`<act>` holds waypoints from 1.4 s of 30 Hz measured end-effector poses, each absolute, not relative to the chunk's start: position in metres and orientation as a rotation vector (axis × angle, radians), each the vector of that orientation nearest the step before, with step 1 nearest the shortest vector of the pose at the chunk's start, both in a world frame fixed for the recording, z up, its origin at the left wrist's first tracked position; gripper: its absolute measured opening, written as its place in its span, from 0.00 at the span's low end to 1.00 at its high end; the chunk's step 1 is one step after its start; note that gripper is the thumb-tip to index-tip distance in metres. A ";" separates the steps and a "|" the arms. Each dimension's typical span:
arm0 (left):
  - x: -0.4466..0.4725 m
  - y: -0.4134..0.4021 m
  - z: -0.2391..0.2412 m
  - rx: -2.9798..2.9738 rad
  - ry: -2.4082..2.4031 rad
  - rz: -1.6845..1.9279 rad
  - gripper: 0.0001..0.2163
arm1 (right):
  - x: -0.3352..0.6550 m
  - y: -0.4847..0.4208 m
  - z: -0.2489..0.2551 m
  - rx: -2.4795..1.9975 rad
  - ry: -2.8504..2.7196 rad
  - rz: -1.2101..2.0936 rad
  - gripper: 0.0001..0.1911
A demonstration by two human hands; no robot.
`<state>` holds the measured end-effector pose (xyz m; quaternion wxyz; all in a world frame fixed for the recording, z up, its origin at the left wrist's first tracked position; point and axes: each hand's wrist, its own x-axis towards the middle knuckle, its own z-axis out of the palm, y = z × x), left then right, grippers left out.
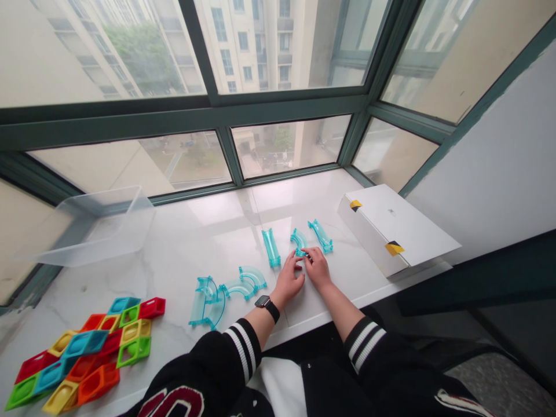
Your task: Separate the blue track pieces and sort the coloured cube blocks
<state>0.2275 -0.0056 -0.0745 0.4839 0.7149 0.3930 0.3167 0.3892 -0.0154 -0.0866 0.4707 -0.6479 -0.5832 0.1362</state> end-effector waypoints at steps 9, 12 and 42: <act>0.226 -0.006 -0.072 1.742 0.951 0.760 0.25 | 0.386 -0.017 -0.086 -1.640 -1.348 0.317 0.23; 0.226 -0.006 -0.070 1.744 0.953 0.762 0.25 | 0.384 -0.017 -0.089 -1.690 -1.294 0.312 0.28; 0.225 -0.008 -0.065 1.664 0.986 0.787 0.24 | 0.384 -0.008 -0.082 -1.799 -1.404 0.381 0.27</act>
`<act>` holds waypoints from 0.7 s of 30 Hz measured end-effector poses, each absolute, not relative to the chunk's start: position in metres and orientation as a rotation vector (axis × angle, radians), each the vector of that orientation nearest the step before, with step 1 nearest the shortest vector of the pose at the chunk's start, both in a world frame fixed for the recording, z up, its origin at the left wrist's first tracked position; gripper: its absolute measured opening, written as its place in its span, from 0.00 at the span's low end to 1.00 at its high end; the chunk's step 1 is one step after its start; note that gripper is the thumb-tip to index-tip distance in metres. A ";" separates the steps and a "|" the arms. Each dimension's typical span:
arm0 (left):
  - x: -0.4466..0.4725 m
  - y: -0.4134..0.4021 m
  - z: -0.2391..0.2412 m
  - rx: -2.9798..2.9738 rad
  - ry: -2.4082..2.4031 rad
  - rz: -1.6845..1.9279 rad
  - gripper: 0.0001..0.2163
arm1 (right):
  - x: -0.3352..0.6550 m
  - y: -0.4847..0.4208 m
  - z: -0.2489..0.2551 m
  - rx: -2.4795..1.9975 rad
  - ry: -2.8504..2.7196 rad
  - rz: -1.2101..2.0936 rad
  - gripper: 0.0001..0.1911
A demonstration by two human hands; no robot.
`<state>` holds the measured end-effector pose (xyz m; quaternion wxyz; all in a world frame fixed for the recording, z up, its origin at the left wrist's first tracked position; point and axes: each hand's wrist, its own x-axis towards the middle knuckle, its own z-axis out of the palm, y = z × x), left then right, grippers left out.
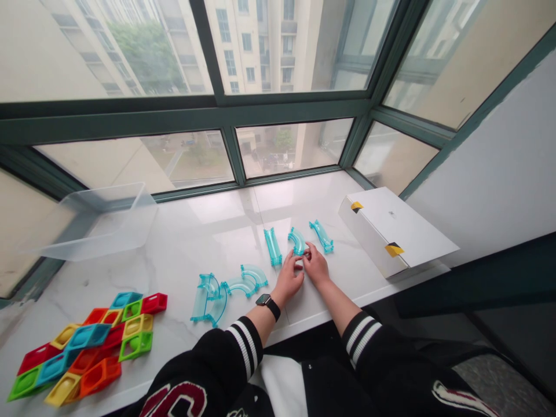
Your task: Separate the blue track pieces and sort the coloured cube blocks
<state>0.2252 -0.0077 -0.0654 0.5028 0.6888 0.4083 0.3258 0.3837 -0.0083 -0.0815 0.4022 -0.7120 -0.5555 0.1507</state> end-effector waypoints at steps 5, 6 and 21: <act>0.224 -0.008 -0.064 1.642 0.983 0.787 0.23 | 0.384 -0.008 -0.082 -1.806 -1.403 0.384 0.27; 0.224 -0.009 -0.064 1.639 0.981 0.785 0.23 | 0.384 -0.008 -0.082 -1.807 -1.404 0.384 0.27; 0.141 -0.053 0.028 1.632 0.635 0.642 0.18 | 0.387 -0.006 -0.086 -1.785 -1.407 0.386 0.26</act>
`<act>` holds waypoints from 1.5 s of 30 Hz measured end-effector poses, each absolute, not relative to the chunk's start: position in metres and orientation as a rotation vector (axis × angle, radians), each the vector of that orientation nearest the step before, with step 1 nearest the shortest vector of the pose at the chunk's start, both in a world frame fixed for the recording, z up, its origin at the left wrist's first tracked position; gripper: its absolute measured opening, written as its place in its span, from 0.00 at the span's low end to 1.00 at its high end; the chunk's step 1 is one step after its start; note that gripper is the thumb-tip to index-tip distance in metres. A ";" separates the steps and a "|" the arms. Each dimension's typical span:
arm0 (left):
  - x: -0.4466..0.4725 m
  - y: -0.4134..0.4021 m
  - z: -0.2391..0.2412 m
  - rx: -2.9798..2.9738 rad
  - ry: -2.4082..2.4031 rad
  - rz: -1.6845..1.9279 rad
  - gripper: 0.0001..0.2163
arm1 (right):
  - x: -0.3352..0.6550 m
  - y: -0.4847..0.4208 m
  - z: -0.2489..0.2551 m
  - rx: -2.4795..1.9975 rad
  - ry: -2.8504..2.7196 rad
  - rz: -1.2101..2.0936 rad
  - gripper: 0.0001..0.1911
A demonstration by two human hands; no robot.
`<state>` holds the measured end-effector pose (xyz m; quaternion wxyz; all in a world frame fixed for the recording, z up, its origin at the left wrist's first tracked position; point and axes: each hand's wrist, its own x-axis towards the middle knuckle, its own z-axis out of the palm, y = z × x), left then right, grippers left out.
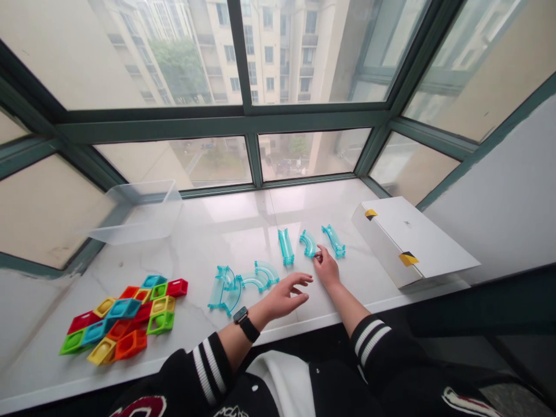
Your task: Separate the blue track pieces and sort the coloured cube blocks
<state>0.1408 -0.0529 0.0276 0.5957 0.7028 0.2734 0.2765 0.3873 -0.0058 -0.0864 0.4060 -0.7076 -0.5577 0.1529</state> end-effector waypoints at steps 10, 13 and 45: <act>-0.036 -0.069 0.048 1.257 1.284 1.056 0.21 | 0.390 -0.006 -0.088 -1.789 -1.398 0.382 0.26; -0.070 -0.084 0.035 1.153 1.396 1.194 0.22 | 0.390 -0.006 -0.089 -1.794 -1.391 0.394 0.27; -0.061 -0.103 0.021 0.920 1.452 1.419 0.26 | 0.451 -0.012 -0.087 -2.215 -1.071 0.025 0.40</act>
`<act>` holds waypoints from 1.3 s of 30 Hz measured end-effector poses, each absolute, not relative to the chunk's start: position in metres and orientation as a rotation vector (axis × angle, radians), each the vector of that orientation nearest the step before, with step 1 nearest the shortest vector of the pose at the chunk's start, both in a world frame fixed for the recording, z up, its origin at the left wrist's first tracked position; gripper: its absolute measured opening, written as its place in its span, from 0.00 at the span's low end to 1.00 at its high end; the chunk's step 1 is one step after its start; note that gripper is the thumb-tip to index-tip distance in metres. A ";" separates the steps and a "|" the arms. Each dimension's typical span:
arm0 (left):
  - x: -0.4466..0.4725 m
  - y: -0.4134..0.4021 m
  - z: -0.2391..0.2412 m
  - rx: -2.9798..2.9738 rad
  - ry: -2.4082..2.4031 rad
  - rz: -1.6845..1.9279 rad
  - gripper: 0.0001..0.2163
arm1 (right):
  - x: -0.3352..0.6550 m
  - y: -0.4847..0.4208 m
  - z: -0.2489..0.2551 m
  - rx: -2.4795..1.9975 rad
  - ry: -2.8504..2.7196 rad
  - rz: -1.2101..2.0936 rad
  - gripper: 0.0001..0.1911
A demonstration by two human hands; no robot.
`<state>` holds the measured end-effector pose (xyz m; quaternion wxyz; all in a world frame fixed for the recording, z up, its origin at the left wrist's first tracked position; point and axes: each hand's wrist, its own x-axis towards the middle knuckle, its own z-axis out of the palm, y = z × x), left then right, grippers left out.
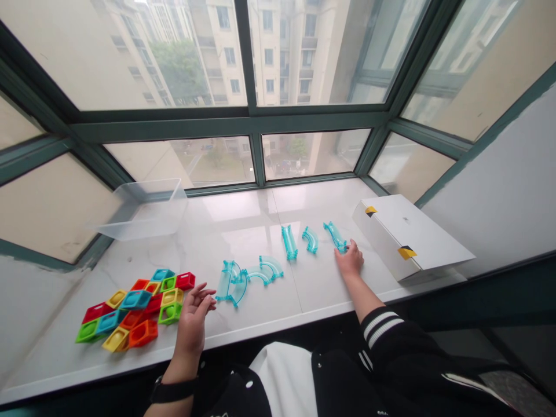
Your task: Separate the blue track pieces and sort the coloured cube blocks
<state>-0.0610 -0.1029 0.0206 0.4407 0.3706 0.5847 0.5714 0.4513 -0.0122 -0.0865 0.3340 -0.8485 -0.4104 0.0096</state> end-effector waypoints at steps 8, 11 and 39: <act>-0.056 -0.100 0.018 0.870 1.434 1.380 0.28 | 0.452 -0.014 -0.090 -2.247 -1.120 0.062 0.40; -0.056 -0.099 0.013 0.875 1.443 1.361 0.28 | 0.452 -0.014 -0.090 -2.241 -1.129 0.069 0.40; -0.066 -0.098 -0.009 0.983 1.510 1.342 0.26 | 0.451 -0.024 -0.086 -2.026 -1.108 0.058 0.41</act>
